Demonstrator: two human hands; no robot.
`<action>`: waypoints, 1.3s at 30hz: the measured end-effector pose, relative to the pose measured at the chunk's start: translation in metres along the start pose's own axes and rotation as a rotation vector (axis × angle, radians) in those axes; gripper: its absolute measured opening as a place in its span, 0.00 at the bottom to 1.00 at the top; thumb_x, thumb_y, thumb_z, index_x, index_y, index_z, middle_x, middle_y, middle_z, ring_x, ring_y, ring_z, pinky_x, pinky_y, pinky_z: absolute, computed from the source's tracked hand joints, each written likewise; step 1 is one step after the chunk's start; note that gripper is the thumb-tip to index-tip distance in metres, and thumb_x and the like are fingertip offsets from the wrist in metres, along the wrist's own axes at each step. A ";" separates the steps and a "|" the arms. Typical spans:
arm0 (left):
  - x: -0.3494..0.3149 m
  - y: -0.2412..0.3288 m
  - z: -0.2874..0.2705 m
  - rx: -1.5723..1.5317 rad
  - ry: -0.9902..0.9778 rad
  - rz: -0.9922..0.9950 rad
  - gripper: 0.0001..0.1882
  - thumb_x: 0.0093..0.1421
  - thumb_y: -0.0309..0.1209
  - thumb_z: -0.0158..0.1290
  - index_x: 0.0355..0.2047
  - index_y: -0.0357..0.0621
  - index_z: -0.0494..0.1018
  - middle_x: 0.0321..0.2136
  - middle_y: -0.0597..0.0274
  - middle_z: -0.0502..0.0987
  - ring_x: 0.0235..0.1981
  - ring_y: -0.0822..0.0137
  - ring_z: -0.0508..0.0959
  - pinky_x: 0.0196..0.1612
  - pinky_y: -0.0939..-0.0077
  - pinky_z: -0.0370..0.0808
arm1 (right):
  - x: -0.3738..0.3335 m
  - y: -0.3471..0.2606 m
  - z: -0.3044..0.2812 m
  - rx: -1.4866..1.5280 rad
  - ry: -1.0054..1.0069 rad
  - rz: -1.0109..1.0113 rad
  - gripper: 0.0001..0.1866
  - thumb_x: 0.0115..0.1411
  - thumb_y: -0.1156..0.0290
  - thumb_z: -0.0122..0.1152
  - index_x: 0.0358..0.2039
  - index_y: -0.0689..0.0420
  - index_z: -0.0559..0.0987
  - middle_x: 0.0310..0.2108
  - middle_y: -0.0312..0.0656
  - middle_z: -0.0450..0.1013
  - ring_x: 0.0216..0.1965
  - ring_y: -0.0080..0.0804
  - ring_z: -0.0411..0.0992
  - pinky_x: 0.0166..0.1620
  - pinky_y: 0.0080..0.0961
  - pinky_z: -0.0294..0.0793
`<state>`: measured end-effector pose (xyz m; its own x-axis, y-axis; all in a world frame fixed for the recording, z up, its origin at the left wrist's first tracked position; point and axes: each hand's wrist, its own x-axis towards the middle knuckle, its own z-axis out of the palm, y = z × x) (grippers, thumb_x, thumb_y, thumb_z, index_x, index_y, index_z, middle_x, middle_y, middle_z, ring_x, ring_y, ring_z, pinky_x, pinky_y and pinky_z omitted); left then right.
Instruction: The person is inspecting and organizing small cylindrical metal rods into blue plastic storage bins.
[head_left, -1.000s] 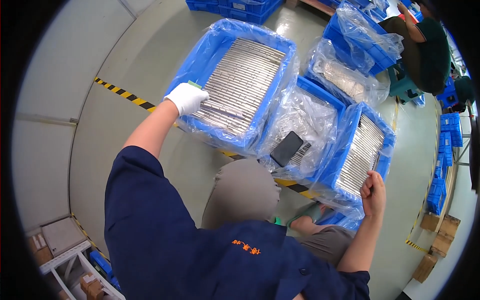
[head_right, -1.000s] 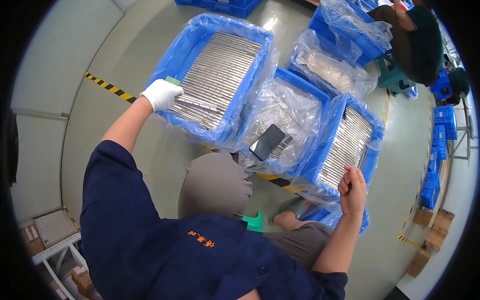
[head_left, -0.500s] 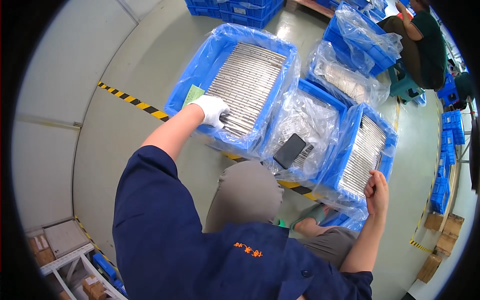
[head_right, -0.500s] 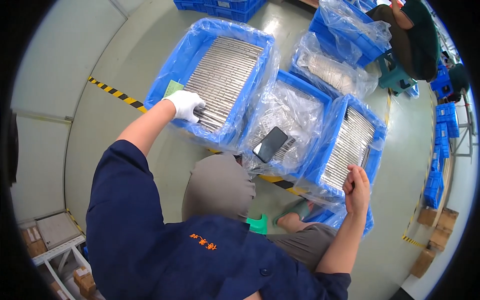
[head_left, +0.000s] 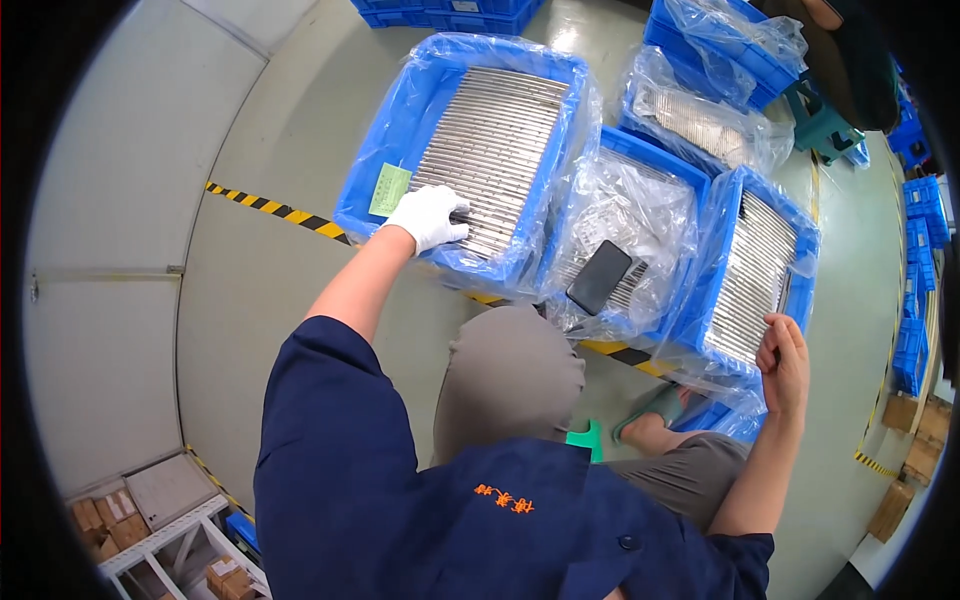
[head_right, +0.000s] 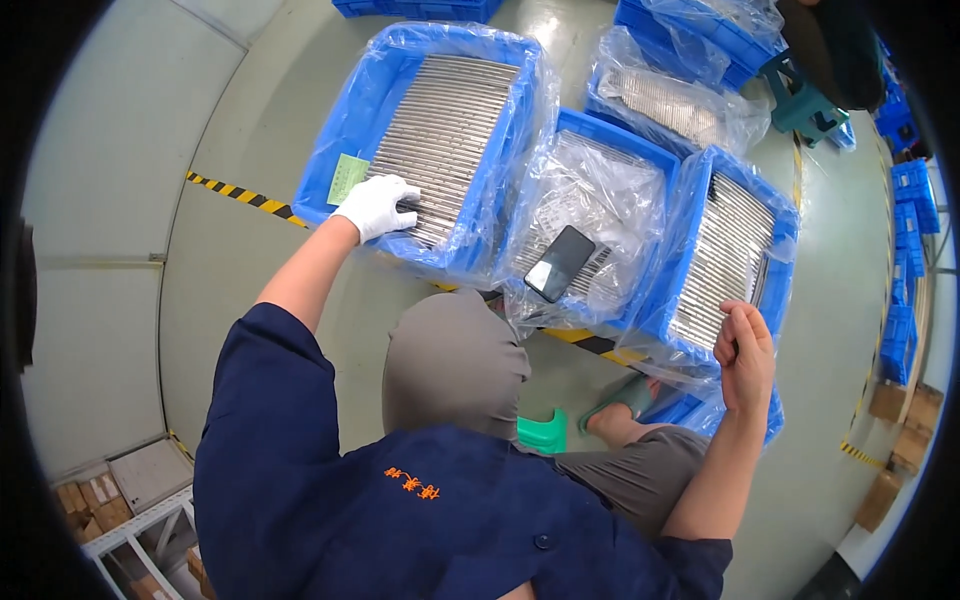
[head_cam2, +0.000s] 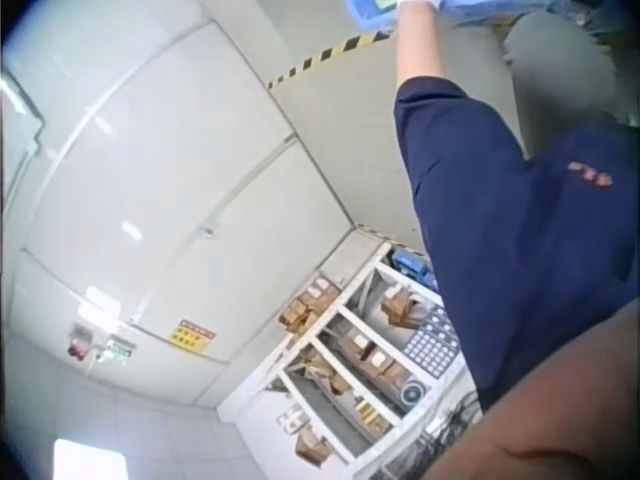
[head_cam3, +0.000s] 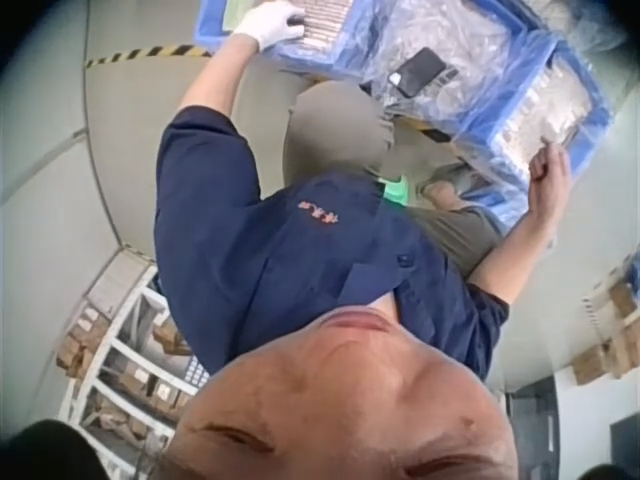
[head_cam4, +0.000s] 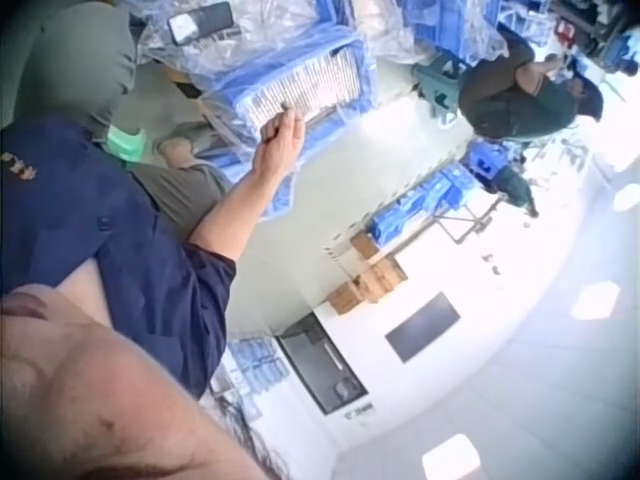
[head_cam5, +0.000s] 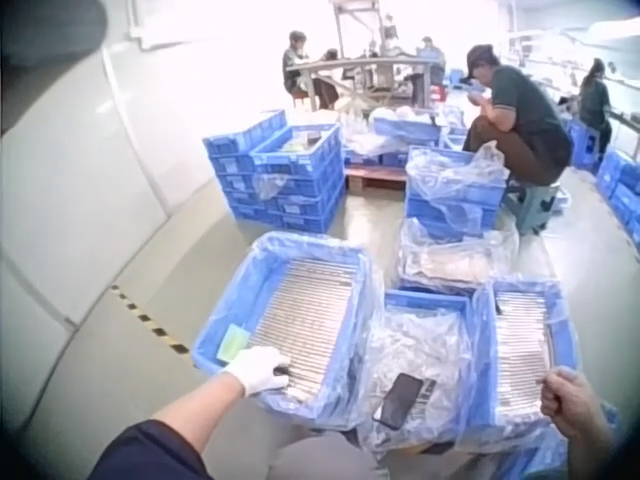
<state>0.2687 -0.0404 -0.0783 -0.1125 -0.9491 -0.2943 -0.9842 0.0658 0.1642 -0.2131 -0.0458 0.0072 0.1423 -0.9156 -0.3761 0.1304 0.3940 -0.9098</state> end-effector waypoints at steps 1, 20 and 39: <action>0.002 0.001 0.000 0.000 -0.003 0.002 0.17 0.47 0.40 0.51 0.37 0.49 0.72 0.37 0.60 0.71 0.41 0.61 0.70 0.44 0.70 0.68 | 0.000 -0.001 0.002 0.000 0.000 -0.001 0.09 0.60 0.69 0.45 0.34 0.62 0.69 0.16 0.27 0.54 0.15 0.12 0.49 0.17 0.10 0.47; 0.028 -0.059 0.001 -0.317 -0.338 -0.537 0.40 0.55 0.60 0.28 0.45 0.31 0.65 0.46 0.42 0.66 0.51 0.49 0.64 0.53 0.69 0.57 | -0.016 -0.017 0.009 -0.141 0.141 0.055 0.09 0.56 0.67 0.50 0.32 0.58 0.74 0.14 0.25 0.56 0.16 0.12 0.51 0.18 0.12 0.49; 0.147 0.351 -0.035 -0.002 -0.125 0.620 0.24 0.51 0.43 0.48 0.46 0.44 0.67 0.45 0.54 0.69 0.47 0.59 0.68 0.50 0.74 0.63 | -0.105 -0.024 0.013 -0.351 -0.221 -0.581 0.04 0.52 0.70 0.52 0.26 0.56 0.71 0.23 0.40 0.65 0.26 0.38 0.67 0.29 0.29 0.66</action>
<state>-0.0882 -0.1676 -0.0306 -0.6773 -0.6913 -0.2519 -0.7306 0.5914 0.3414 -0.2187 0.0414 0.0708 0.3455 -0.9174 0.1975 -0.0725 -0.2360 -0.9690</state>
